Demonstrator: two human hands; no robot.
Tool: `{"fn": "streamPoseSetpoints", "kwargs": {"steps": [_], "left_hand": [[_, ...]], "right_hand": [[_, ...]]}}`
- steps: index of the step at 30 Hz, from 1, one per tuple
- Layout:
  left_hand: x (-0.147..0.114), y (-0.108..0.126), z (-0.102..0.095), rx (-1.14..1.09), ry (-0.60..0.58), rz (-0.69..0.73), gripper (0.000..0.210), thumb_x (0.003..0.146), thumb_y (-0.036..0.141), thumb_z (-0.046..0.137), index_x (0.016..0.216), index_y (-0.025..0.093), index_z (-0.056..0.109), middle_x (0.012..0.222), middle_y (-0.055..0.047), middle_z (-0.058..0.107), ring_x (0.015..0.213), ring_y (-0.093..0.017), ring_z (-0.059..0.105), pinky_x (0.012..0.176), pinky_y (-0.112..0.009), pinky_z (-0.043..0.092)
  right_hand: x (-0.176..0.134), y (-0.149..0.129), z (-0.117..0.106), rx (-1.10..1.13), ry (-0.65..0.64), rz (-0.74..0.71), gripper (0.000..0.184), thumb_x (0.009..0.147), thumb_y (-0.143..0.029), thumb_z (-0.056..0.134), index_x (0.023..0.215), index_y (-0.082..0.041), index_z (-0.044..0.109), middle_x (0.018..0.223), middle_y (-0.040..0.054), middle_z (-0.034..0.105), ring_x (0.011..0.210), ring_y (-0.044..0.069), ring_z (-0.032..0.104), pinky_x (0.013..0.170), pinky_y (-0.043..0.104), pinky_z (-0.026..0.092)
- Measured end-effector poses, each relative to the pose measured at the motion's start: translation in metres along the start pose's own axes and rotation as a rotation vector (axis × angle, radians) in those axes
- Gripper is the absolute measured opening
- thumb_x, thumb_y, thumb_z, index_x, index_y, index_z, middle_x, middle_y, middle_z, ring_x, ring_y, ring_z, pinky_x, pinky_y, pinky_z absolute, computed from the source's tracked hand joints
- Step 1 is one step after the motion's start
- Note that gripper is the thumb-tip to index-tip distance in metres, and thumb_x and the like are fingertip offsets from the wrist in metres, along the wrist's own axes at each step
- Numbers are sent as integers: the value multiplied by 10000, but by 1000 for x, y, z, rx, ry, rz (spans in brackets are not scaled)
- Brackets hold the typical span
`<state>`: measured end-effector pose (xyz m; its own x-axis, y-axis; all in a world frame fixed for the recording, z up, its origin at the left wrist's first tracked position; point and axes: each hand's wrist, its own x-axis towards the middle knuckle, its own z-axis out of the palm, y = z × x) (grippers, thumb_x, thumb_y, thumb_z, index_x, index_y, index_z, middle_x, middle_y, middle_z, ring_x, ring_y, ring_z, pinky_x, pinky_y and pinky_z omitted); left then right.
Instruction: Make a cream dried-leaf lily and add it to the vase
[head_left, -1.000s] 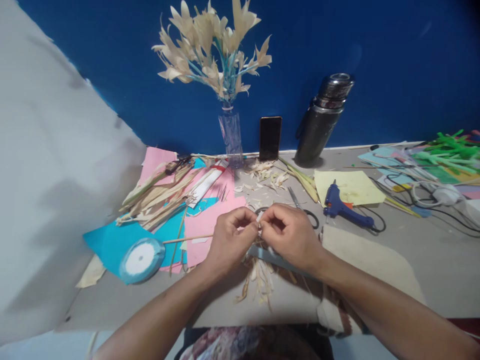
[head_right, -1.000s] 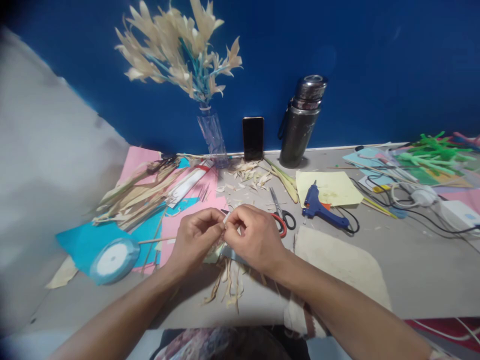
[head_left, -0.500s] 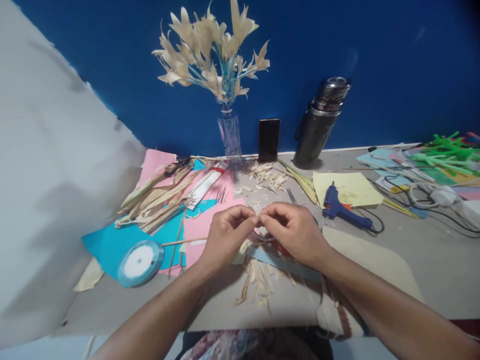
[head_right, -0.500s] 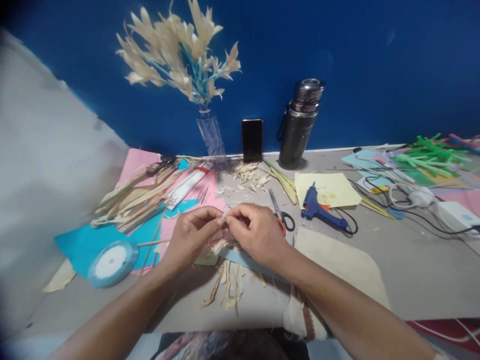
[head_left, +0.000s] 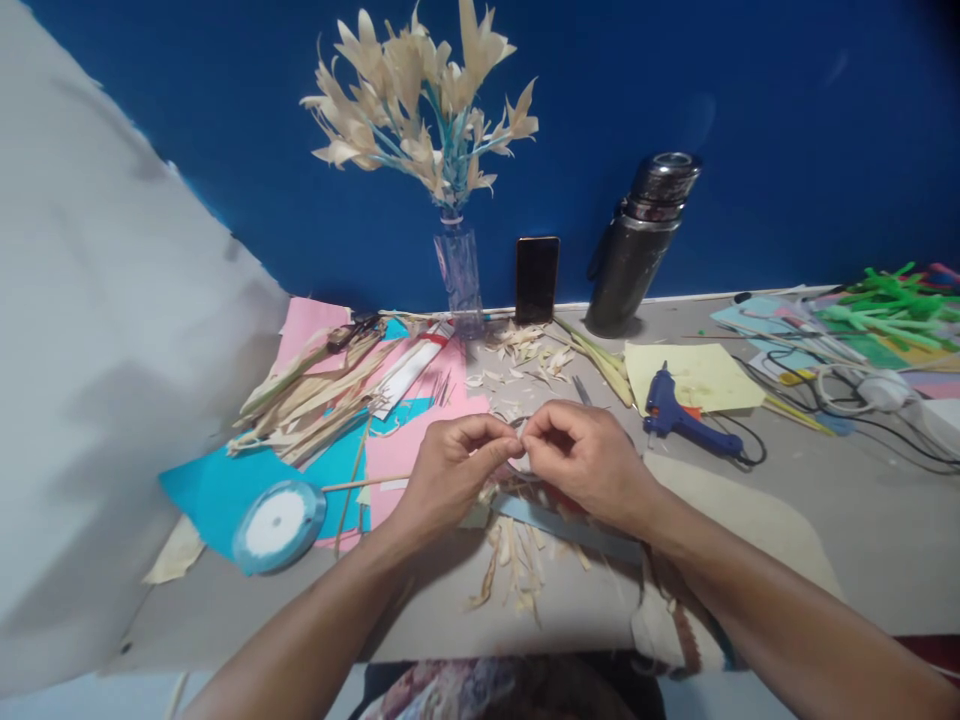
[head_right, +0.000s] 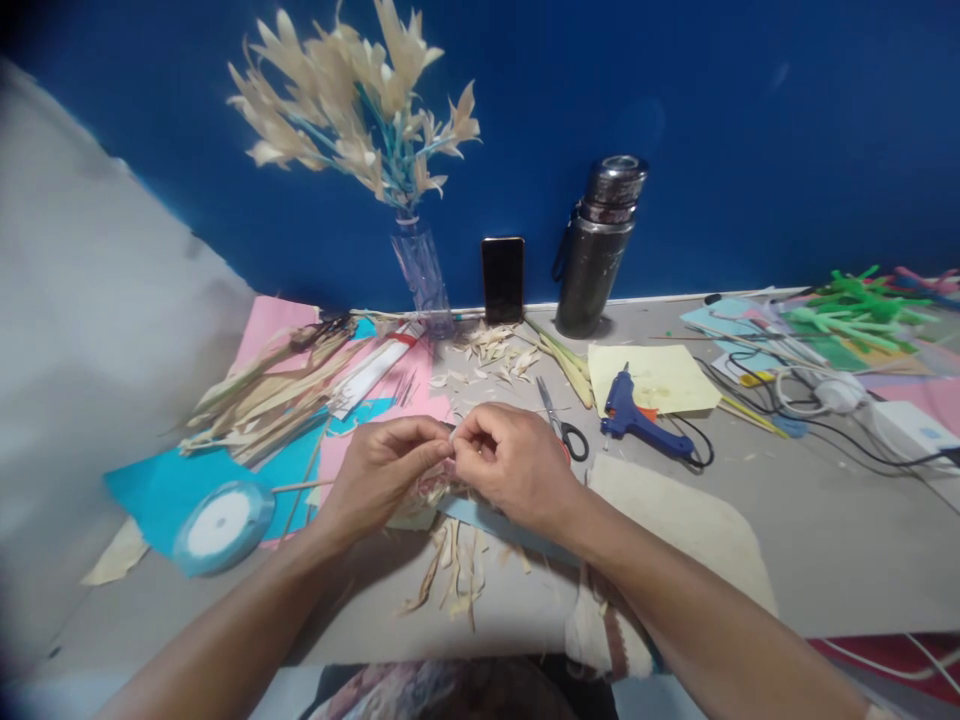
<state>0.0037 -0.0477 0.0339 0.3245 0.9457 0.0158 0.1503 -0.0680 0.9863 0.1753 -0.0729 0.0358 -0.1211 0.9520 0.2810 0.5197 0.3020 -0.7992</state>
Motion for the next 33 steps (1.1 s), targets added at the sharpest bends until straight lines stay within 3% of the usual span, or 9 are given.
{"fn": "streamPoseSetpoints", "kwargs": {"steps": [8,18,23,33], "left_hand": [[-1,1,1,-99,-23,-53,151,752,280,728,758,130,737,705,-40,694,661,-145,604,614,-226,480],[-3,-7,2,65,0,12,126,795,269,681,763,149,696,680,-11,654,629,-126,560,587,-220,431],[-5,-7,2,125,15,19,129,810,253,648,762,148,705,713,-15,679,683,-138,586,627,-226,442],[-5,-6,5,106,35,-16,124,789,227,624,760,144,712,728,-21,694,695,-147,598,628,-228,452]], "right_hand": [[0,-1,2,60,-2,51,105,763,-139,551,681,-203,562,581,-41,561,543,115,496,533,228,346],[-2,8,11,-110,117,-93,72,785,-156,558,728,-192,582,675,-17,606,610,123,523,590,243,345],[-2,9,12,-170,112,-170,89,809,-152,546,737,-192,578,683,-10,607,598,122,514,586,246,335],[-4,10,14,-234,122,-189,92,810,-132,560,745,-192,586,688,-12,611,613,131,535,584,255,321]]}}
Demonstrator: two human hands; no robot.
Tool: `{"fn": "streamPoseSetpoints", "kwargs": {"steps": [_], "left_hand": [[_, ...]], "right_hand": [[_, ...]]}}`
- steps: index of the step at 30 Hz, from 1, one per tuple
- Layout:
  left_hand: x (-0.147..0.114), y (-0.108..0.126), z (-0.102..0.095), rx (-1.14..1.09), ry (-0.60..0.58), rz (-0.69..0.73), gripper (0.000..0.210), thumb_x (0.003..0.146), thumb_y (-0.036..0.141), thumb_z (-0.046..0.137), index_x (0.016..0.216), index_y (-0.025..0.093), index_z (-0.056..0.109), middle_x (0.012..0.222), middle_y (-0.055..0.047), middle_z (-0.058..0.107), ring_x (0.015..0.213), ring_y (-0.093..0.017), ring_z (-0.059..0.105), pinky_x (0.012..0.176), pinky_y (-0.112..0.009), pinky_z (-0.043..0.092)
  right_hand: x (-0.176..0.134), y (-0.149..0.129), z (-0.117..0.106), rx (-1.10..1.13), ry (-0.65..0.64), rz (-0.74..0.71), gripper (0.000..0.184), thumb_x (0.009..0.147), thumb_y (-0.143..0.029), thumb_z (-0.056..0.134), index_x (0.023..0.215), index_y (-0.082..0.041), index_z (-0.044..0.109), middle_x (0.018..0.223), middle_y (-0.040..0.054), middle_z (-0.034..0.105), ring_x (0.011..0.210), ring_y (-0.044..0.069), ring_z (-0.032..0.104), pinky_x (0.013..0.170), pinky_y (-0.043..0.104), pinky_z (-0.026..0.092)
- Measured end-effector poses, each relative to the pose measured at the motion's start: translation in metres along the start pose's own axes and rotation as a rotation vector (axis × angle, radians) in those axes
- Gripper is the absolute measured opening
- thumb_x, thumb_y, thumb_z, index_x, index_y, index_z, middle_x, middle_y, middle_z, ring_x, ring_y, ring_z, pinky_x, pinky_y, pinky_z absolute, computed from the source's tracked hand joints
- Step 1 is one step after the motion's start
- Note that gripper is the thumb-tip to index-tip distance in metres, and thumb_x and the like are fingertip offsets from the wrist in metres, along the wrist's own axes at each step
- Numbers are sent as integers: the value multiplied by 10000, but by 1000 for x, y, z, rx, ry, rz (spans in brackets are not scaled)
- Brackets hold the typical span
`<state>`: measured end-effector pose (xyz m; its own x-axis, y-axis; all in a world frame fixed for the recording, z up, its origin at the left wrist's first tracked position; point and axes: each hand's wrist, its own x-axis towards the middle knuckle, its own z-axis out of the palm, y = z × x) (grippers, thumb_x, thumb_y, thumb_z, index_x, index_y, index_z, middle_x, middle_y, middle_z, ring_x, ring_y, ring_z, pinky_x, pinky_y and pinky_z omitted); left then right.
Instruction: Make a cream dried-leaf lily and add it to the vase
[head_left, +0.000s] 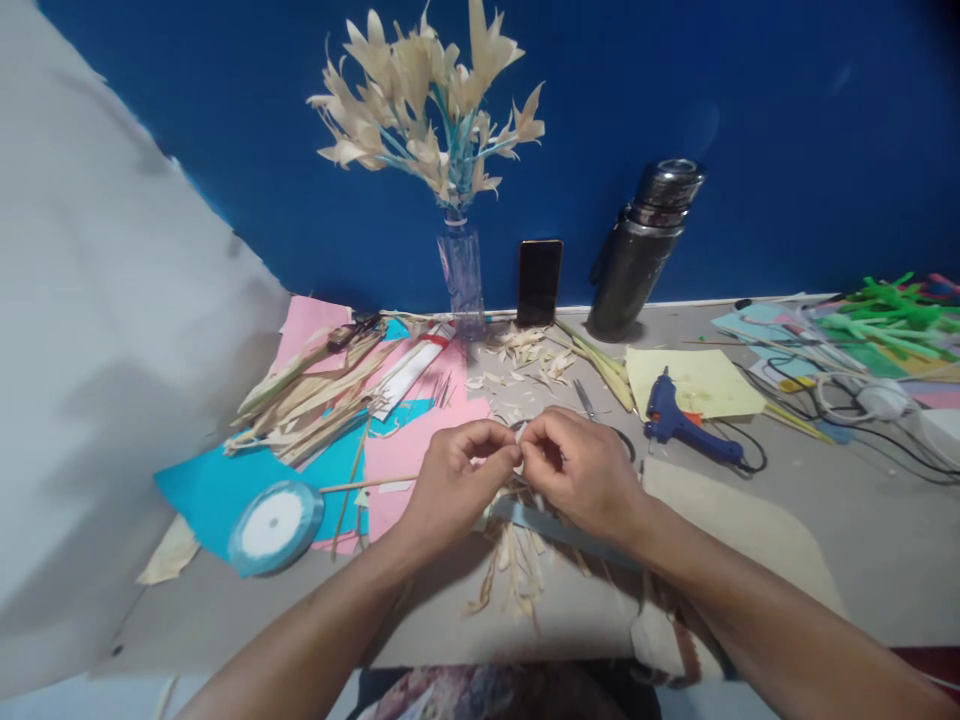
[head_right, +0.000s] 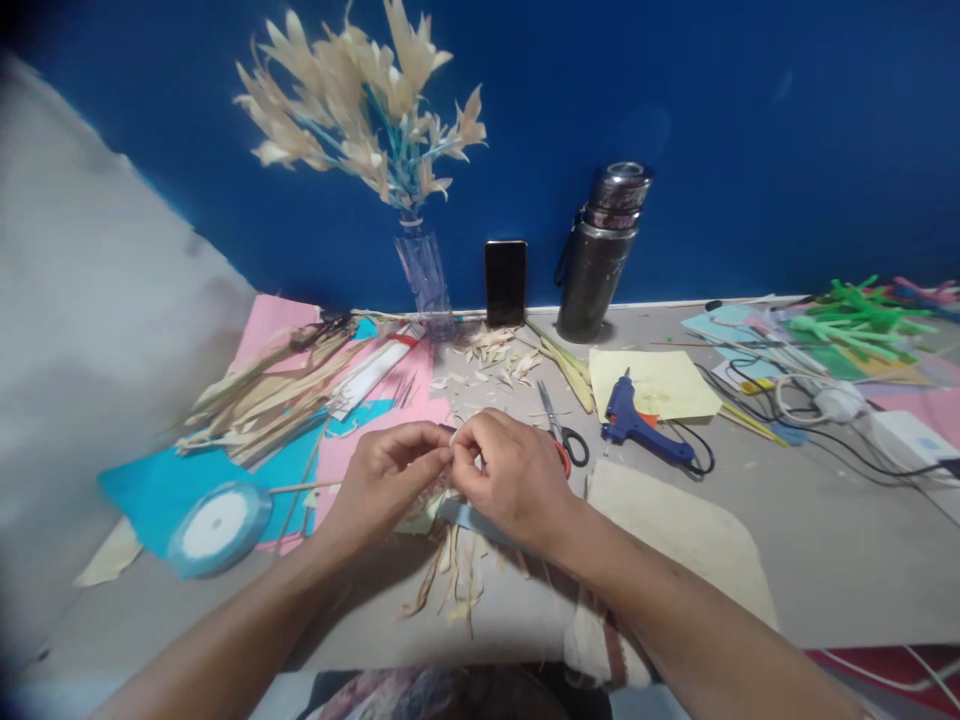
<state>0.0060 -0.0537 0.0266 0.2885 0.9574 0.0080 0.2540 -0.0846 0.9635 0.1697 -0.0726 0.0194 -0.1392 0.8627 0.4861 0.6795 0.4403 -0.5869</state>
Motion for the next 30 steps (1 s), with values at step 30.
{"fn": "streamPoseSetpoints", "kwargs": {"steps": [30], "left_hand": [[0,-1,-3,-16,-23,-41,129,754,200,581,664,149,658,594,16,586,572,-104,483,552,-216,370]], "right_hand": [[0,-4,1,50,-61,61,104,793,-125,551,720,-196,570,675,-14,616,603,130,537,580,246,333]]}}
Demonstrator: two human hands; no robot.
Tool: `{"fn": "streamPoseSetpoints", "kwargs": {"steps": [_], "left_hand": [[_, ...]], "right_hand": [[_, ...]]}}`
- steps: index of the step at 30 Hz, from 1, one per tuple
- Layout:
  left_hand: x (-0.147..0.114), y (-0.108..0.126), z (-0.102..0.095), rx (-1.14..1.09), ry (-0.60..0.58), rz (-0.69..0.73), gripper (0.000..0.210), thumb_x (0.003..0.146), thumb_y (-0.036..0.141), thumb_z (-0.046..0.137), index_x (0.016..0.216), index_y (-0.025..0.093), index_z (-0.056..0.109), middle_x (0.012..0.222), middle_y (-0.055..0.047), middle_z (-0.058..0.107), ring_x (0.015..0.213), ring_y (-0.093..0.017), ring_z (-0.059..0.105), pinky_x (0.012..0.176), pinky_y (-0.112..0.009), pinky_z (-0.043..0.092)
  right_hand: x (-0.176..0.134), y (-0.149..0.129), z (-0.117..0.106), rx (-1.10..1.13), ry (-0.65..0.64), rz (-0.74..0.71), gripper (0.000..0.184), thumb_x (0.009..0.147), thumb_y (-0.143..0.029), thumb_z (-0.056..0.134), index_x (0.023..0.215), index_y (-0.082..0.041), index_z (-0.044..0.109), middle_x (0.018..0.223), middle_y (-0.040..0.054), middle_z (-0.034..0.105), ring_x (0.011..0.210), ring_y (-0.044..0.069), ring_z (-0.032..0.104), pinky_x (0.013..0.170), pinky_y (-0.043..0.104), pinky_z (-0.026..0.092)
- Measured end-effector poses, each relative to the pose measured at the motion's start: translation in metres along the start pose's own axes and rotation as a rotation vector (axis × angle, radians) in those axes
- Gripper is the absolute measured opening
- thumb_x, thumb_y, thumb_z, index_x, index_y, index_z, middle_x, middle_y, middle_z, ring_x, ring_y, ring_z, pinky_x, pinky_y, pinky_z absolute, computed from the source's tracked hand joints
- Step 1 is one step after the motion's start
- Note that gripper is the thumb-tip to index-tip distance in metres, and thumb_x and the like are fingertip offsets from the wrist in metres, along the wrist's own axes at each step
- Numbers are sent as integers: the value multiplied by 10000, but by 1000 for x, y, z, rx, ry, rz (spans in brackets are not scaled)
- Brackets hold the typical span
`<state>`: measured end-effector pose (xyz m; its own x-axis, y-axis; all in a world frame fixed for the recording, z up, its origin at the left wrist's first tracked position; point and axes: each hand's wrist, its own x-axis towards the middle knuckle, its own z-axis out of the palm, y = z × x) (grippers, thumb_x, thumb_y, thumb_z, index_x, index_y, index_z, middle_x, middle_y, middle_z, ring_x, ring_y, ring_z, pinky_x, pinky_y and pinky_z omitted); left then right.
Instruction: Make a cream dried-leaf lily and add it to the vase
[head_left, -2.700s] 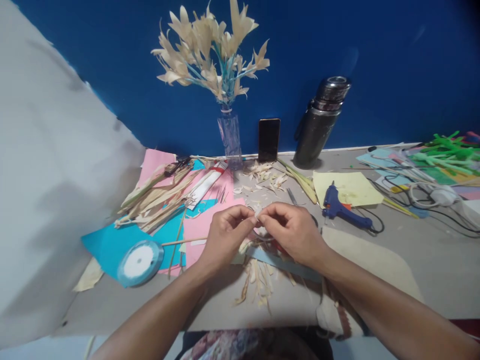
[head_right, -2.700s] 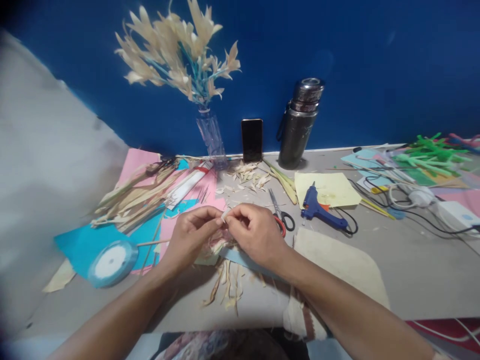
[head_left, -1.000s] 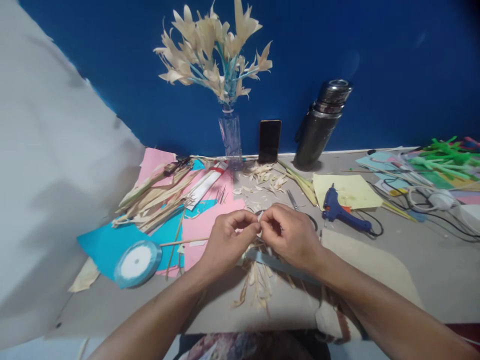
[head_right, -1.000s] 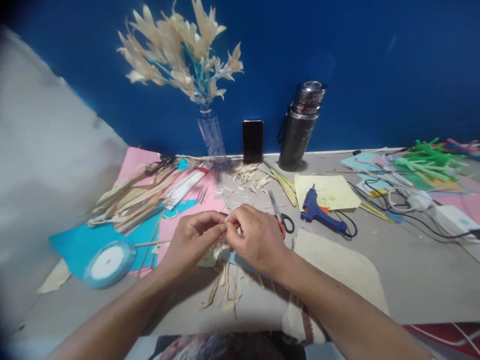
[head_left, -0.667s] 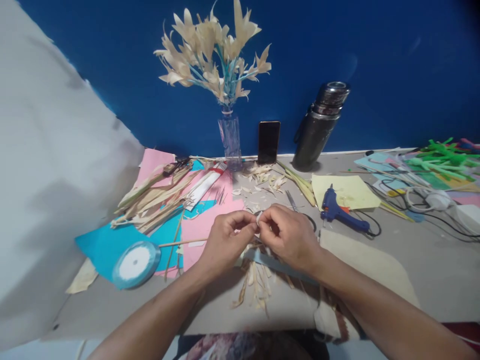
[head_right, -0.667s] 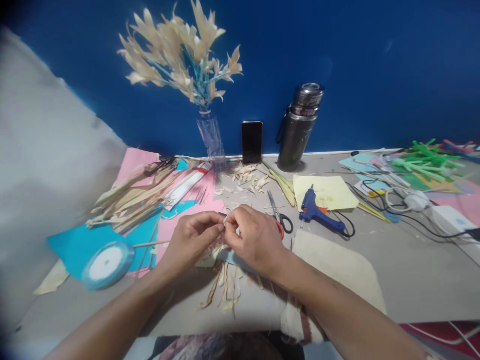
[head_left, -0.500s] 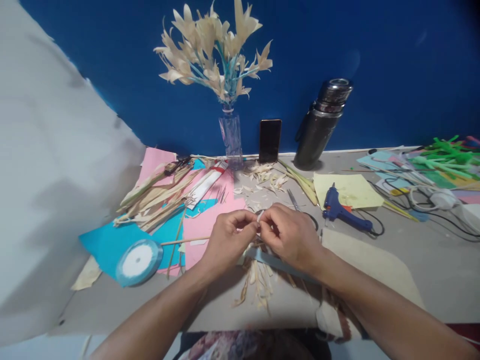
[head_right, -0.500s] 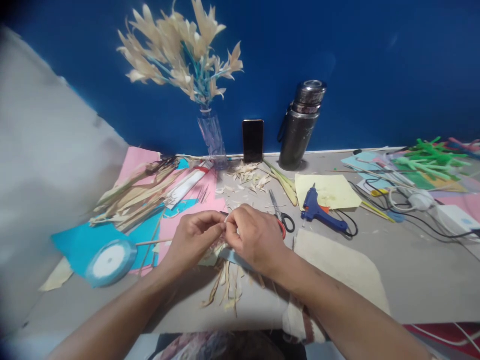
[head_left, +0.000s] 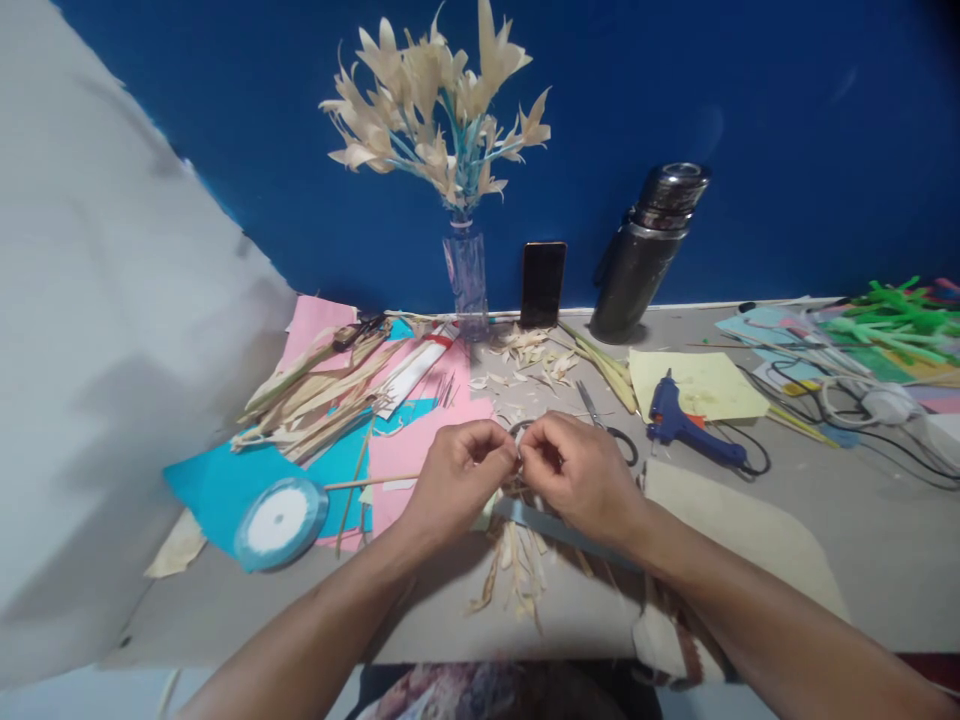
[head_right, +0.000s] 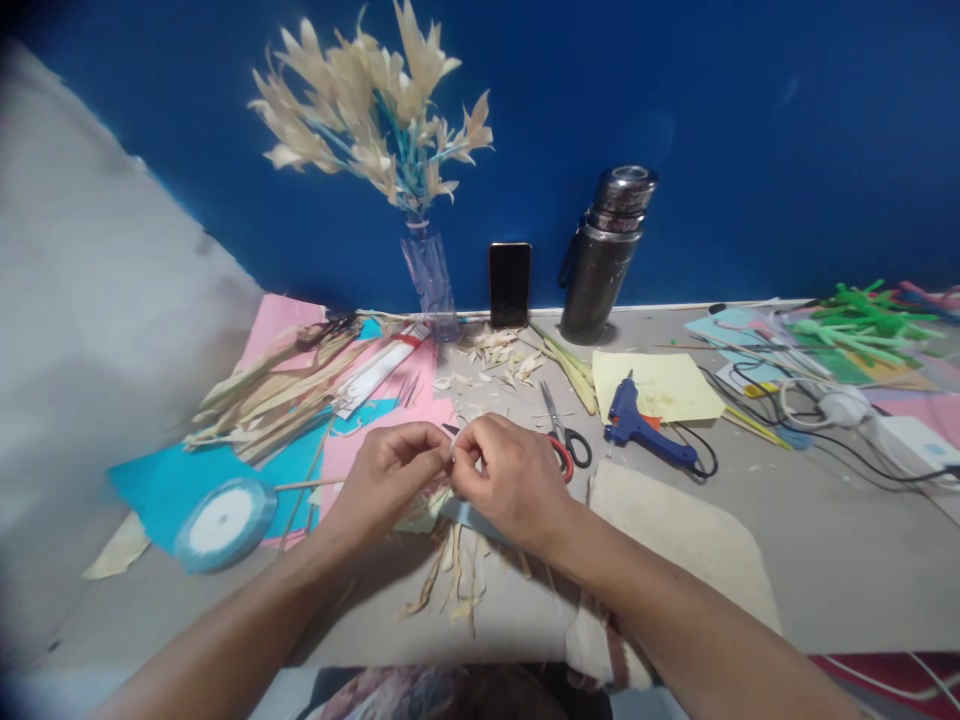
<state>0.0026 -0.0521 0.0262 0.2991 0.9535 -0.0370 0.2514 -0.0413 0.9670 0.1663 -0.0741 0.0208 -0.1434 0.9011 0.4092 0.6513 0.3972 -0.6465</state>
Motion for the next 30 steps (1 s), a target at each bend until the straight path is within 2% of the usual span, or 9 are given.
{"fn": "streamPoseSetpoints", "kwargs": {"steps": [6,9,11,14,17,20,25,30], "left_hand": [[-1,2,2,13,-4,-16,121,738,193,579,658,146,656,593,16,606,566,-107,499,541,-215,367],[-2,5,3,68,29,-18,128,705,169,566,595,149,626,556,20,584,547,-104,484,524,-212,349],[-2,5,2,63,37,-28,124,682,162,567,569,152,616,532,25,568,532,-100,469,513,-211,339],[0,5,1,-70,-9,-69,107,661,180,587,563,157,622,507,27,562,500,-96,463,509,-212,351],[2,4,-1,-224,-60,-126,94,652,205,626,574,153,639,538,-1,614,521,-113,527,543,-227,403],[2,5,-1,-332,-78,-169,86,650,200,654,586,144,646,582,-33,658,565,-139,592,597,-254,455],[1,5,1,-452,-77,-228,86,658,198,683,614,143,633,594,-34,671,561,-150,622,620,-279,494],[3,3,0,-370,-37,-214,104,674,223,681,629,144,631,605,-30,670,552,-140,613,580,-257,481]], "right_hand": [[-4,4,4,-162,21,-90,104,828,-144,535,750,-192,585,702,11,624,609,145,536,579,271,301],[-4,4,5,-171,9,-85,103,827,-158,533,742,-190,582,710,23,630,615,148,537,578,272,300],[-3,2,4,-99,-10,-31,99,811,-161,533,728,-190,578,701,20,628,618,147,537,579,266,314],[0,-2,1,139,-84,136,91,776,-162,540,696,-195,570,646,-10,602,586,132,521,556,242,340],[3,-3,-2,427,-184,320,75,762,-189,538,697,-201,573,584,-40,564,514,113,478,495,219,342],[6,-2,-3,607,-231,430,78,747,-222,538,694,-192,587,580,-34,576,497,107,471,468,211,346],[9,0,-5,626,-231,483,124,770,-263,560,694,-180,614,616,-14,608,527,111,494,489,211,380],[9,-1,-10,563,-229,426,235,875,-318,546,720,-175,650,588,-21,585,521,109,502,490,211,380]]}}
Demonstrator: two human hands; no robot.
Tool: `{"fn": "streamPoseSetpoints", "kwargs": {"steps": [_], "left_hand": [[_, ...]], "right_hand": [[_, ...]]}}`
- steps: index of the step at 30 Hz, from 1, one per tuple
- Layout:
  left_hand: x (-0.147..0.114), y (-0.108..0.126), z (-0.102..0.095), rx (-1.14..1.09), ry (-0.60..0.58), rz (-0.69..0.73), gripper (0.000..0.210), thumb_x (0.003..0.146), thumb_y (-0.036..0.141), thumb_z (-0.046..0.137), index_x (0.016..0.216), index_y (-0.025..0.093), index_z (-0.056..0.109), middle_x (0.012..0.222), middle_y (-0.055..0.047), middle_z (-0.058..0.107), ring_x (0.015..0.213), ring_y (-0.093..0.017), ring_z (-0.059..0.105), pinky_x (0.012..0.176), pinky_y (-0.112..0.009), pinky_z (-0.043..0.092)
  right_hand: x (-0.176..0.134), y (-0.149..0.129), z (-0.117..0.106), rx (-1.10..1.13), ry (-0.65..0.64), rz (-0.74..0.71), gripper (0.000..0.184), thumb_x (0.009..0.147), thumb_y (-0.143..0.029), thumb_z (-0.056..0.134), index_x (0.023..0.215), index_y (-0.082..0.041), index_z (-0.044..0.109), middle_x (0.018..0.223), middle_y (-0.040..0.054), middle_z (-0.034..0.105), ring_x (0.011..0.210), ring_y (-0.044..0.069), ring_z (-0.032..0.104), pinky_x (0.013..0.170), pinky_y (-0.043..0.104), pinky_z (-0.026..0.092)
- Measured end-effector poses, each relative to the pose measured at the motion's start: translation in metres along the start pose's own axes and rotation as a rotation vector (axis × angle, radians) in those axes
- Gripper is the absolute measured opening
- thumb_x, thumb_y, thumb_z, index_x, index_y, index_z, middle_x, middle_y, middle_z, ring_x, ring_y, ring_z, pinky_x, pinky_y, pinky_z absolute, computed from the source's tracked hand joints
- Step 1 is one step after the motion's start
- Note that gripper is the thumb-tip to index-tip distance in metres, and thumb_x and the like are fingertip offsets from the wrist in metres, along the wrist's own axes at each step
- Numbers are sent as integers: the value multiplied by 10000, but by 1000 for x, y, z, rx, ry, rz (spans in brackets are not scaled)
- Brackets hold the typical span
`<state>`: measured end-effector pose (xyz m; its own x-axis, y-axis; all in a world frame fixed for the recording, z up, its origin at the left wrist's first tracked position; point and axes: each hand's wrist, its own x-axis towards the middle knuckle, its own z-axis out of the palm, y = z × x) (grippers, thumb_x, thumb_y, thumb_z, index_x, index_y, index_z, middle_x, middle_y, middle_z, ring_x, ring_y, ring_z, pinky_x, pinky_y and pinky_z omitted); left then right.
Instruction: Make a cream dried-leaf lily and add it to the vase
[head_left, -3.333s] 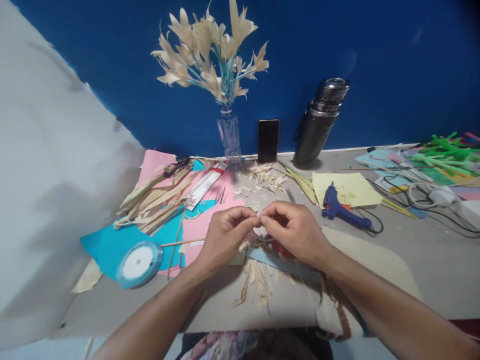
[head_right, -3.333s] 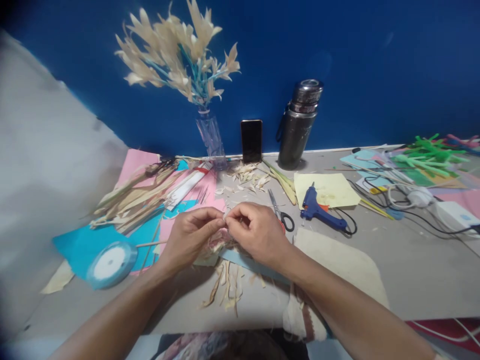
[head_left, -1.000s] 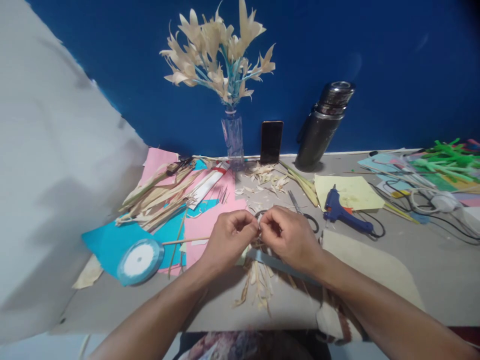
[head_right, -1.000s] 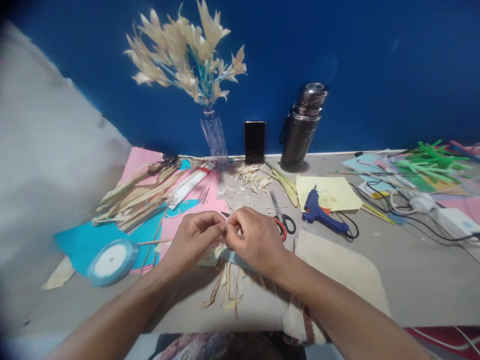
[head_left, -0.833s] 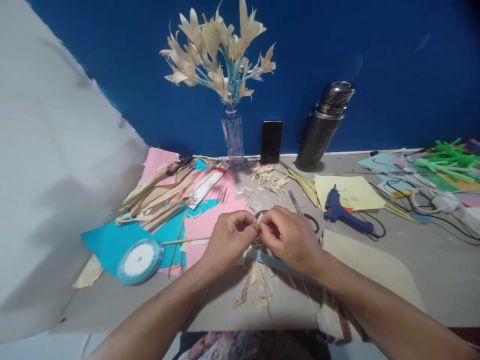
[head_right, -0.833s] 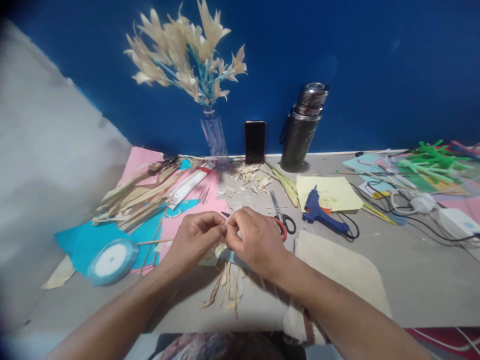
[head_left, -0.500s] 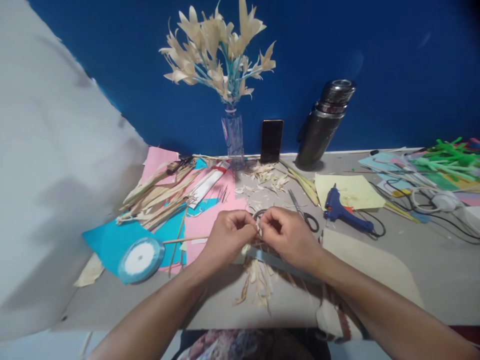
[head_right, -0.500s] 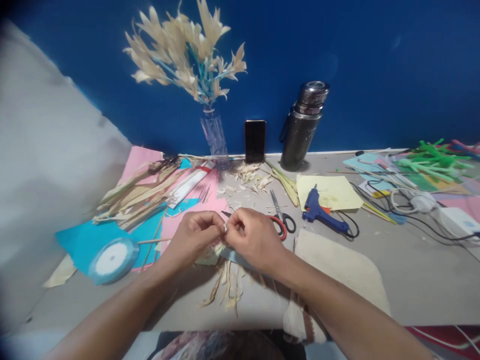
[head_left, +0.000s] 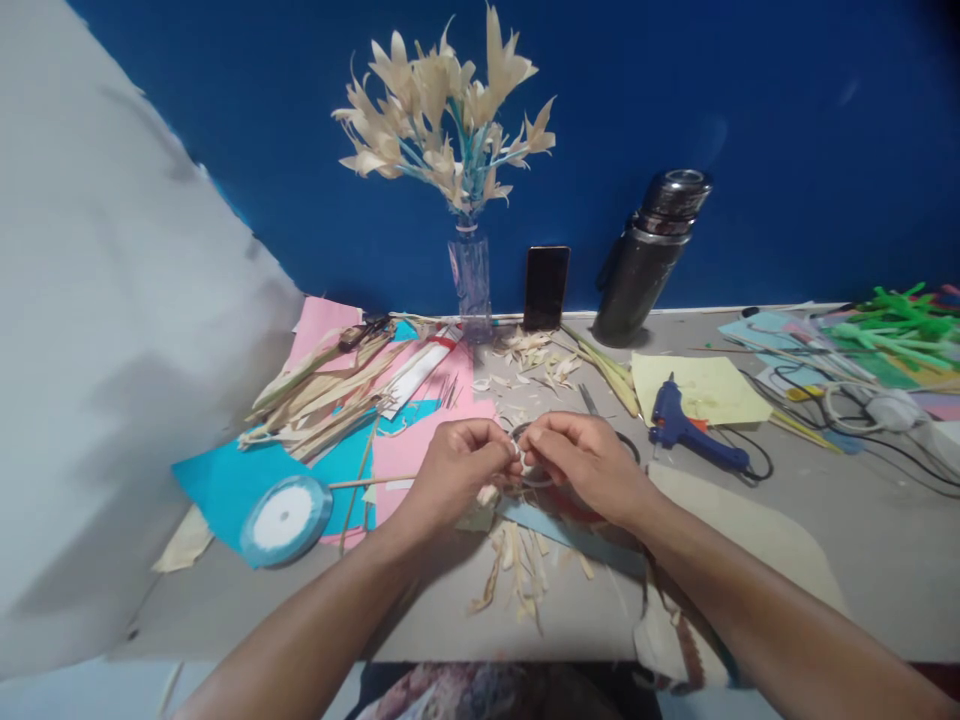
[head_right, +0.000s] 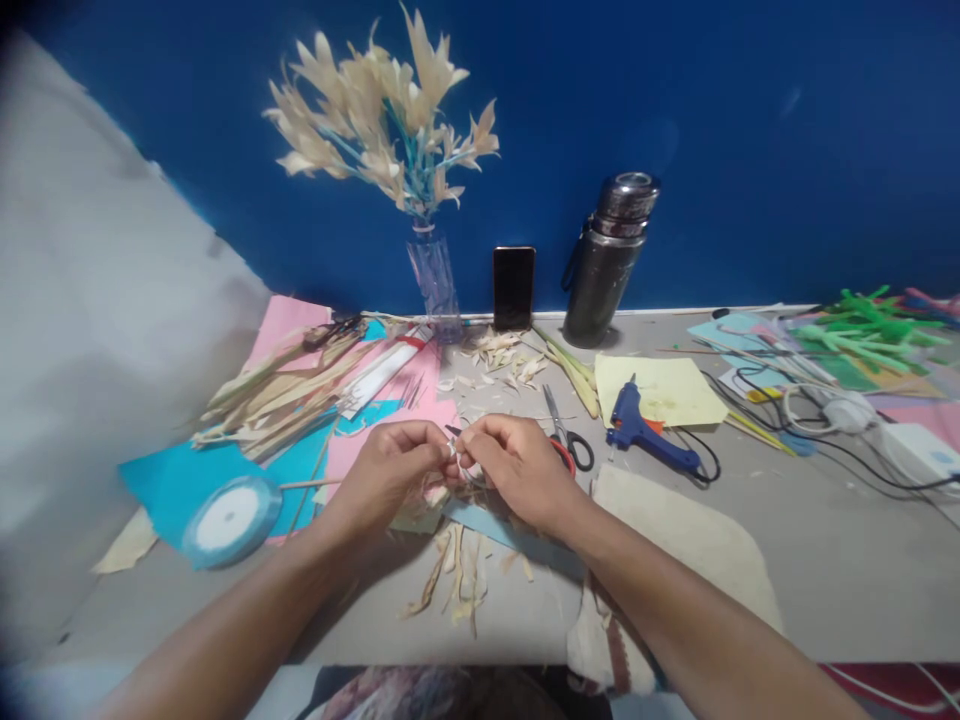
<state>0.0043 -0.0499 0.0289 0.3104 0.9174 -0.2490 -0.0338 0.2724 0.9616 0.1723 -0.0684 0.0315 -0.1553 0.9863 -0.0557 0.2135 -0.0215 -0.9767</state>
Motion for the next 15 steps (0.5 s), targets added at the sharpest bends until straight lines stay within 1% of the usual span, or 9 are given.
{"fn": "streamPoseSetpoints", "kwargs": {"steps": [4,6,9,11,13,15], "left_hand": [[1,-1,-1,77,10,41,106,683,223,658,616,149,624,584,-24,659,541,-127,589,557,-234,452],[1,-1,-1,126,-7,63,104,678,213,639,596,153,615,572,-21,655,530,-120,572,550,-228,443],[1,0,-2,190,-38,77,80,660,193,600,589,157,609,563,-15,651,509,-112,552,540,-225,435],[1,1,-2,206,-48,78,61,652,182,582,603,157,610,571,-17,656,530,-123,579,552,-229,445],[1,1,-3,199,-48,77,52,650,174,569,620,159,608,581,-18,661,558,-141,615,569,-238,462],[2,0,-5,185,-42,78,55,649,168,554,624,162,603,578,-16,658,564,-148,629,571,-242,467]], "right_hand": [[-1,0,3,33,-8,16,133,803,-305,658,772,-176,658,685,0,669,563,121,574,496,209,417],[-1,2,3,23,-17,32,92,799,-270,643,768,-184,644,644,-18,649,496,107,544,454,203,395],[1,5,0,-19,-20,49,69,797,-227,599,734,-200,612,559,-51,579,405,93,472,396,202,338],[3,6,-4,-39,-4,15,64,784,-215,598,722,-202,606,573,-46,580,446,104,503,427,207,369],[5,5,-9,-39,12,-28,60,769,-219,607,714,-197,609,618,-32,601,534,119,548,497,218,421],[7,2,-12,-11,7,-33,73,763,-239,613,710,-190,613,644,-26,603,581,125,557,541,228,444]]}}
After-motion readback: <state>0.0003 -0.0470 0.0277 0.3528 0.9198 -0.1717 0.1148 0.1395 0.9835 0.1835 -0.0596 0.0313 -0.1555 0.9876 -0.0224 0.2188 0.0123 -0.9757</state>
